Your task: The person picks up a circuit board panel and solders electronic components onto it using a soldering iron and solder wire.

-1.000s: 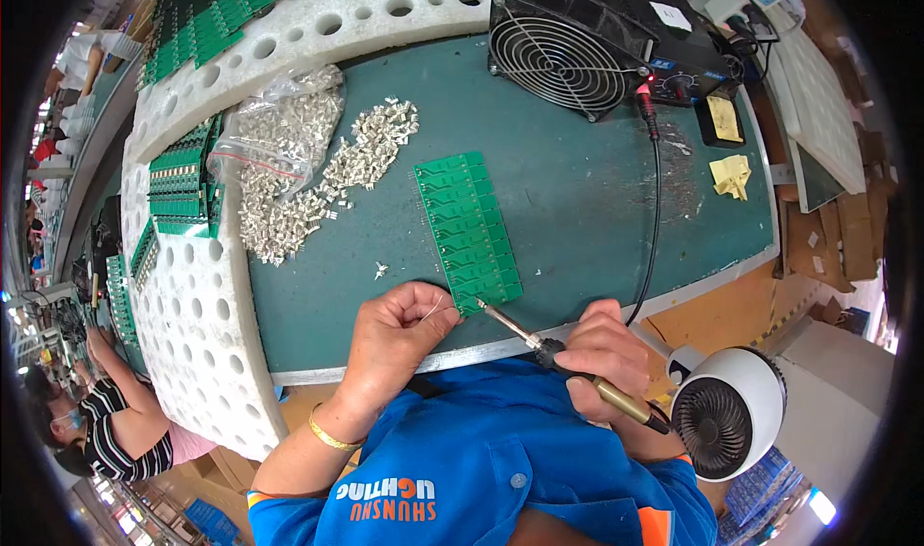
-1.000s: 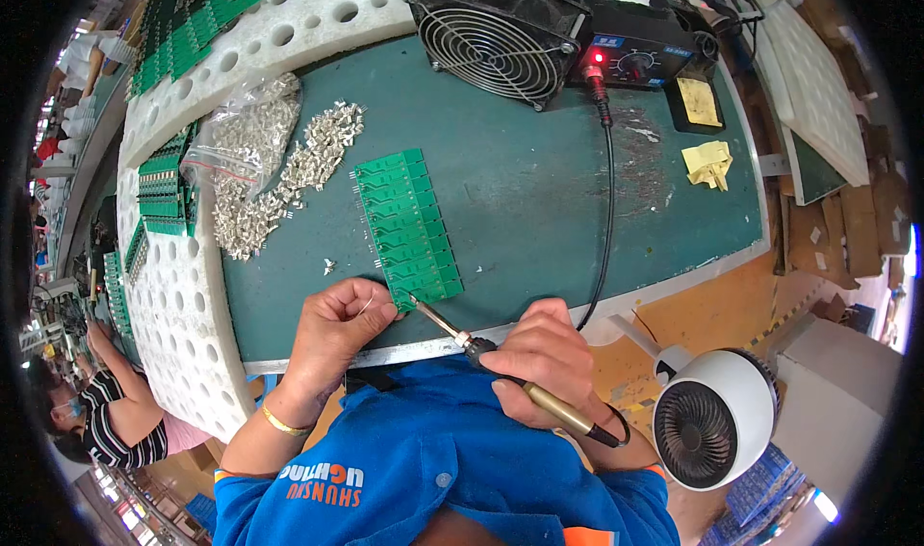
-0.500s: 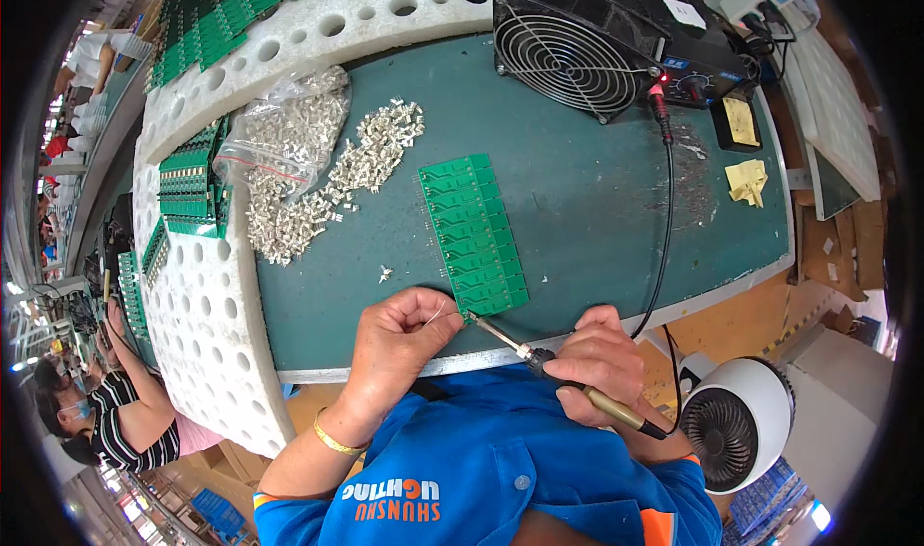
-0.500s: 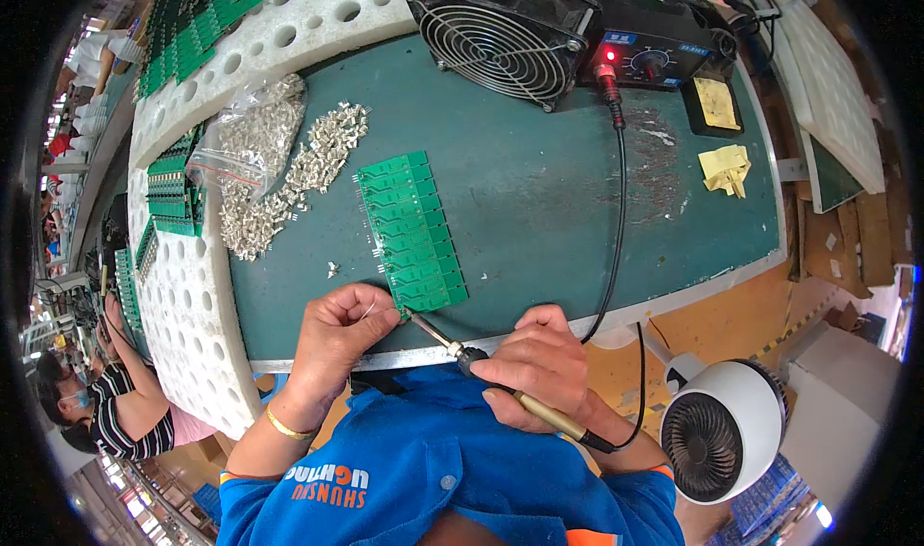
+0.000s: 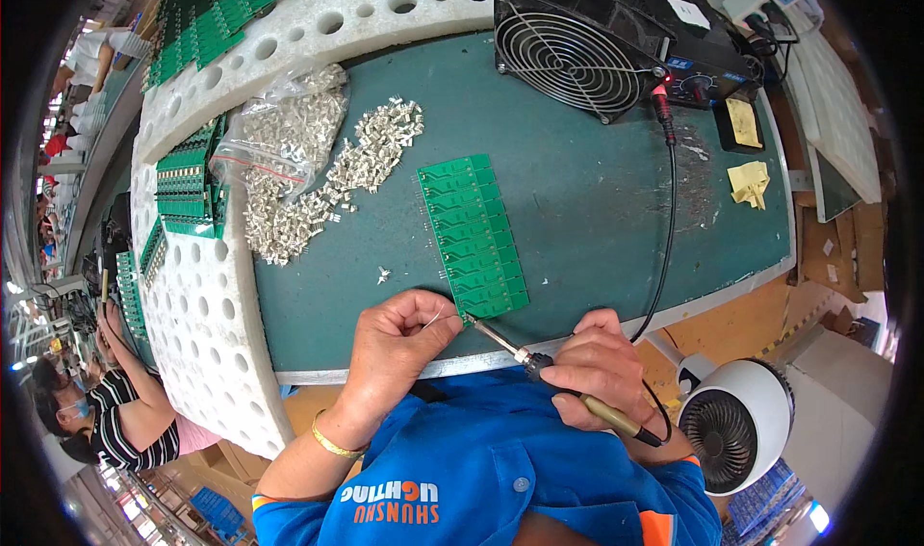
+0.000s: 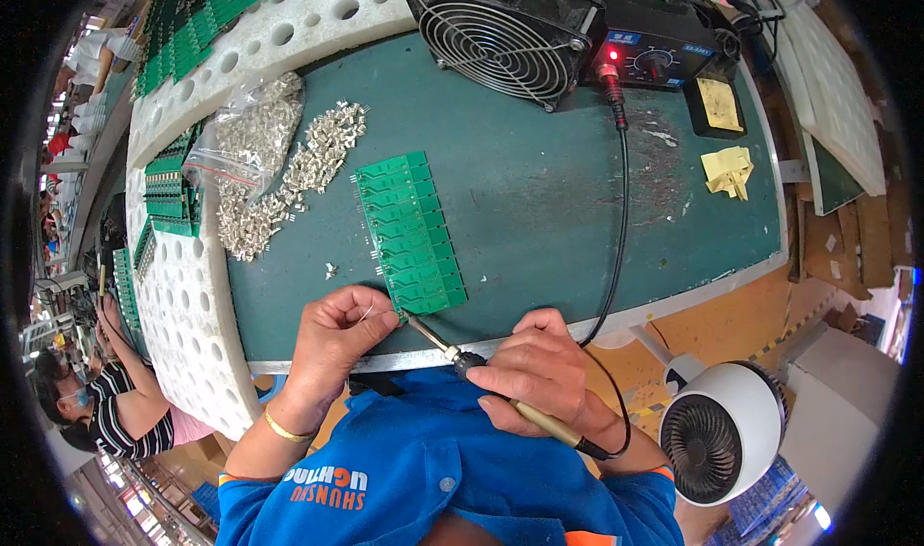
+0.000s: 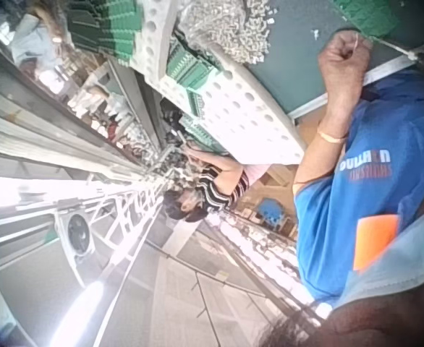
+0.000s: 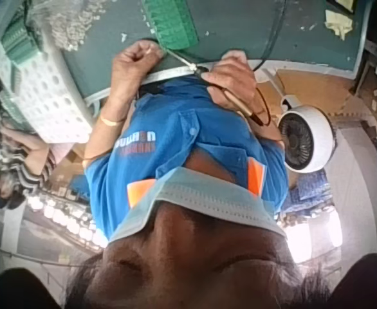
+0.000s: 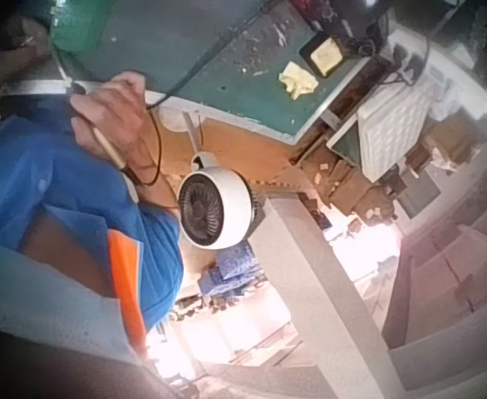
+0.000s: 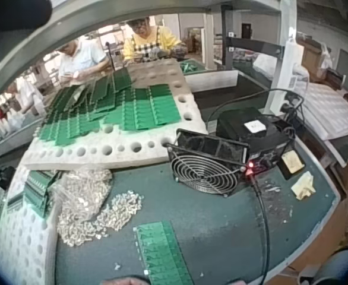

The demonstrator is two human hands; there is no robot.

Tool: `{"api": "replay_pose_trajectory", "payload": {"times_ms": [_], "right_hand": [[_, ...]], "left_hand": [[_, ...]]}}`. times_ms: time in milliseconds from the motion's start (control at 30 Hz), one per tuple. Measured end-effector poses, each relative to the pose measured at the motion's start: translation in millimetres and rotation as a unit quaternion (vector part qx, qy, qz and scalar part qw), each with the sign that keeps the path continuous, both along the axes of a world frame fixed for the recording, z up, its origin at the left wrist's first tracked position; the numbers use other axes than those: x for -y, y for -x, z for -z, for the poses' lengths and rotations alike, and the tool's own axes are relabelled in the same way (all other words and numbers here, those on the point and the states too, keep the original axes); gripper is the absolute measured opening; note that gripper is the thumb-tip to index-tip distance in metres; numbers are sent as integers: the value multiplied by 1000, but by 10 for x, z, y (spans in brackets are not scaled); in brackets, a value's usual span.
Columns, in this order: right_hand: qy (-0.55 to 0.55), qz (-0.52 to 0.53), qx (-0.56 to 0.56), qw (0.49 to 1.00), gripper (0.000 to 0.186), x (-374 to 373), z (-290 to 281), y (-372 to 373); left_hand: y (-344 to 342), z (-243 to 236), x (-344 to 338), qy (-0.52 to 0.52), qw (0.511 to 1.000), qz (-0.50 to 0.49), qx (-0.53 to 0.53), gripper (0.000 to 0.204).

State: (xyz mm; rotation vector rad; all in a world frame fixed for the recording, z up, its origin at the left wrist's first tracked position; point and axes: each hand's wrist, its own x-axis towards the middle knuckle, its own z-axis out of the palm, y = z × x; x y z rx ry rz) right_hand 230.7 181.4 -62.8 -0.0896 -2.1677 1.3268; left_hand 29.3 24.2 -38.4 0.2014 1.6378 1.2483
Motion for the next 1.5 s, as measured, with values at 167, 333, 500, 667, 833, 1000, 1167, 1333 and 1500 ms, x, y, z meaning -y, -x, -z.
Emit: {"api": "replay_pose_trajectory", "payload": {"times_ms": [167,333,500,667,833,1000,1167,1333,1500], "right_hand": [[-21,1,0,1000,30,4,-5,11],[-17,13,-11,1000,30,-4,39,-16],[10,59,-44,997,26,-17,81,-54],[17,58,-52,997,27,-28,107,-52],[14,49,-58,997,26,-36,115,-58],[12,32,-53,998,28,-59,93,-65],[-31,46,-30,998,35,-60,65,50],[-76,67,-11,995,40,-25,-30,224],[-102,102,35,989,50,-4,-51,369]], "left_hand": [[-8,-16,-3,2,1000,-2,-4,6],[-12,-25,-10,3,1000,-4,-10,6],[0,-42,-6,13,1000,2,-6,7],[-1,-57,-16,2,1000,-2,0,5],[-4,-68,-14,5,1000,-3,-2,8],[8,-88,3,-12,1000,-11,19,5],[28,-94,32,-15,999,-15,41,5],[10,-73,62,-43,998,-20,51,11],[-36,-89,51,-41,998,-13,51,20]]}}
